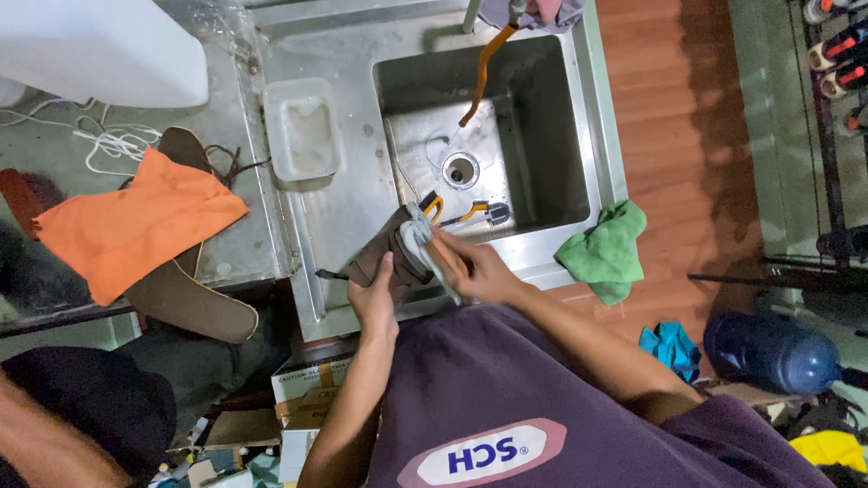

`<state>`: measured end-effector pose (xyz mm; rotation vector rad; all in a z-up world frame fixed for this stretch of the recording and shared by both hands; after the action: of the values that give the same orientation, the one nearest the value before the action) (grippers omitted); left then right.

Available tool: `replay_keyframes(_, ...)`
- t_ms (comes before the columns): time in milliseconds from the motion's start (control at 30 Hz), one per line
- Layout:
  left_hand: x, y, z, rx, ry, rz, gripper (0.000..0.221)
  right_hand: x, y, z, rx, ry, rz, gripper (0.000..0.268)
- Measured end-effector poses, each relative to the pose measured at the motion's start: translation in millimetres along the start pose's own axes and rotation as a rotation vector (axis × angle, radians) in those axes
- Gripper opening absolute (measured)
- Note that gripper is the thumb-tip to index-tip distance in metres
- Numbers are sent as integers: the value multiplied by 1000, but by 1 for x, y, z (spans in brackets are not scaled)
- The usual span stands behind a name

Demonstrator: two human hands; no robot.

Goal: The person is scraping off old material from a shoe sole and cleaning it in a sink area to prepare it for repair.

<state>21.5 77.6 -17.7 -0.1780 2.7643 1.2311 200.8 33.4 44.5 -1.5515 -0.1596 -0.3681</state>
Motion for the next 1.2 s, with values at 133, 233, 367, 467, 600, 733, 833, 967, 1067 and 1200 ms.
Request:
replay_keyframes(133, -14, 9, -15, -49, -38, 100, 65, 13, 13, 50, -122, 60, -104, 58)
replay_keyframes(233, -13, 14, -12, 1, 2, 6, 70, 15, -31, 38, -82, 17, -69, 59)
replay_keyframes(367, -9, 16, -22, 65, 70, -142, 70, 4, -6, -14, 4, -43, 76, 72)
replay_keyframes(467, -6, -2, -13, -2, 36, -112, 61, 4, 16, 28, 0, -3, 96, 60)
replay_keyframes(600, -4, 3, -17, -38, 40, -83, 64, 2, -5, 47, -185, -45, -22, 60)
replay_keyframes(733, 0, 7, -24, 136, 110, -158, 79, 6, -26, 3, -46, -77, 6, 59)
replay_keyframes(833, 9, -1, -20, 70, 82, -122, 66, -3, 12, 11, -141, -134, 89, 63)
replay_keyframes(967, 1, -3, -22, 3, 28, -12, 62, -20, 87, 52, -451, -115, 4, 59)
replay_keyframes(1067, 24, -14, -2, 74, 75, -70, 59, -4, -23, 14, -164, -91, 14, 36)
replay_keyframes(1200, 21, -7, -16, 17, 117, -80, 64, -7, 4, 6, -38, -153, 106, 67)
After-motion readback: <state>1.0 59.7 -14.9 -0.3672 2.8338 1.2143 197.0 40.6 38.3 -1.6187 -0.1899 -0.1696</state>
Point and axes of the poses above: each hand's wrist, its own z-axis towards the middle knuckle, its own x-axis out of the back of the hand, y = z × x, the point moved 9 cm from there along z, towards the middle knuckle, and after that the axes turned 8 degrees about -z, right-handed, at the moved point
